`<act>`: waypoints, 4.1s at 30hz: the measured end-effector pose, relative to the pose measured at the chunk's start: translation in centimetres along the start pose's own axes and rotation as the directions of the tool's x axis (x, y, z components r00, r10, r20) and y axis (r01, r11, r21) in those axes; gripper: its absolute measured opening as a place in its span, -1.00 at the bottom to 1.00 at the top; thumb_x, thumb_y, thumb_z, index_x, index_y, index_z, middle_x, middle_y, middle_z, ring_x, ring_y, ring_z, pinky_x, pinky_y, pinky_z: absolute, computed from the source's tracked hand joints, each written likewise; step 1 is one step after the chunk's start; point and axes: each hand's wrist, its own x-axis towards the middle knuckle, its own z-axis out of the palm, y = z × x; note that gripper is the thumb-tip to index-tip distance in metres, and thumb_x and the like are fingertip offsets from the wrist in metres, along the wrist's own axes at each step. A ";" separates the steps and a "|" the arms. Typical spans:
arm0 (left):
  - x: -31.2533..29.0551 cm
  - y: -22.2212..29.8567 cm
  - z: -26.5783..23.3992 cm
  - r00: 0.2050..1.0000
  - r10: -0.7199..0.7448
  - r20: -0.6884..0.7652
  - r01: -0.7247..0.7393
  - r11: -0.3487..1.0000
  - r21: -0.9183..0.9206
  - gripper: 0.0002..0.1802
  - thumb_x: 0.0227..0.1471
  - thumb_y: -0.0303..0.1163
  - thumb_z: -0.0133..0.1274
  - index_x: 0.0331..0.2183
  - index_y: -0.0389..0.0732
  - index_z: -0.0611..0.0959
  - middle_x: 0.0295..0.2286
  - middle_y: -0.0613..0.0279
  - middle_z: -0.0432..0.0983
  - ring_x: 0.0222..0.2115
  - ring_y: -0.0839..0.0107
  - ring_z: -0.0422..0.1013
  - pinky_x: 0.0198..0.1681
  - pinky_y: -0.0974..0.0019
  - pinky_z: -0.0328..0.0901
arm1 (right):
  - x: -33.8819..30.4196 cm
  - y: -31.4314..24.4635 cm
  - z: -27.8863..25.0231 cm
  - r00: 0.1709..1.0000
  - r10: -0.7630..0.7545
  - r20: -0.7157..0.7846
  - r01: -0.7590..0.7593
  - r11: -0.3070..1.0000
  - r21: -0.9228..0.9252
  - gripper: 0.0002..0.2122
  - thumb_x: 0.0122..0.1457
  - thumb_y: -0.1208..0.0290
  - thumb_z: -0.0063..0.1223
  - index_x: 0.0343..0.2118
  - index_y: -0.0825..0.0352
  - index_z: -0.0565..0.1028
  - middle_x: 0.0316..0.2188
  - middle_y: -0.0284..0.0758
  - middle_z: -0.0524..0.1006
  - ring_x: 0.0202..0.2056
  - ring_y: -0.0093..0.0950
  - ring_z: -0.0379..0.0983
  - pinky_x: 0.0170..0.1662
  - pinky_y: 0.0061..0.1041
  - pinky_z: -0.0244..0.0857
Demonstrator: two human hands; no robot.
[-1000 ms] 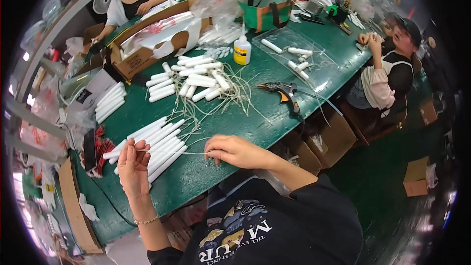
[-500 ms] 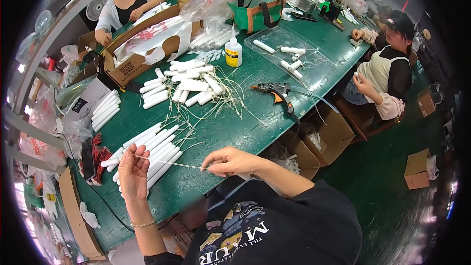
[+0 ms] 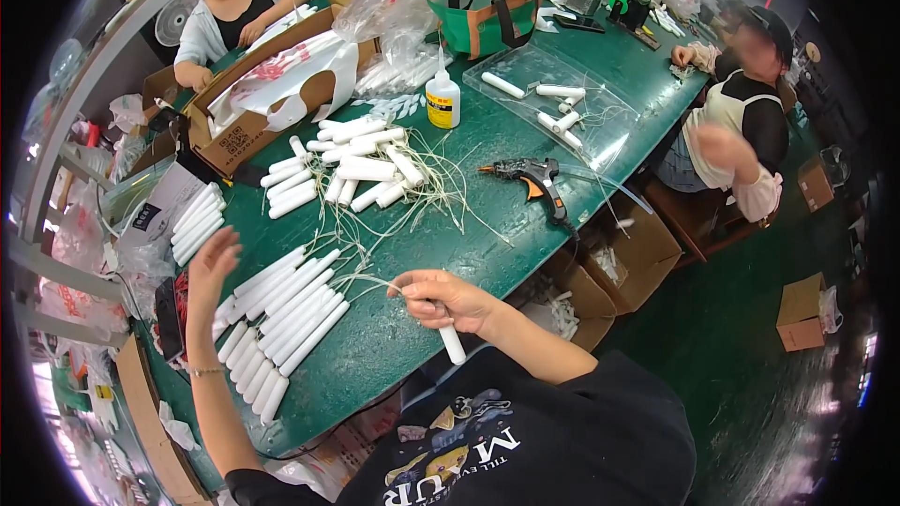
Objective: The worker is manually assembling small white cylindrical components with long thin wires attached.
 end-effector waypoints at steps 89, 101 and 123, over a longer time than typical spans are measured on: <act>-12.9 9.6 16.0 0.949 -0.297 0.106 -0.010 -0.364 -0.931 -0.65 0.14 -0.19 -0.06 -0.18 -0.25 0.34 -0.16 0.01 0.40 -0.09 0.20 0.38 -0.07 0.21 0.42 | -2.6 -3.1 6.9 0.857 -0.447 0.256 0.451 0.891 0.046 -0.83 0.23 0.53 -0.25 -0.14 0.40 0.30 -0.77 -0.48 0.17 -0.74 -0.73 -0.01 -0.79 -0.79 -0.05; -13.3 9.4 16.3 0.950 -0.285 0.126 0.006 -0.389 -0.921 -0.69 0.15 -0.21 -0.09 -0.20 -0.25 0.36 -0.17 0.01 0.40 -0.10 0.17 0.38 -0.08 0.19 0.43 | -1.4 -3.4 6.9 0.853 -0.448 0.268 0.444 0.892 0.081 -0.83 0.25 0.53 -0.27 -0.12 0.39 0.29 -0.76 -0.47 0.17 -0.74 -0.72 0.01 -0.78 -0.78 -0.04; -12.9 9.4 16.3 0.941 -0.304 0.148 0.011 -0.412 -0.911 -0.68 0.14 -0.24 -0.06 -0.18 -0.29 0.37 -0.15 0.06 0.40 -0.10 0.25 0.38 -0.07 0.23 0.42 | -0.4 -3.9 5.9 0.858 -0.467 0.211 0.460 0.884 0.085 -0.81 0.25 0.53 -0.28 -0.11 0.41 0.32 -0.75 -0.46 0.17 -0.72 -0.72 0.00 -0.76 -0.77 -0.03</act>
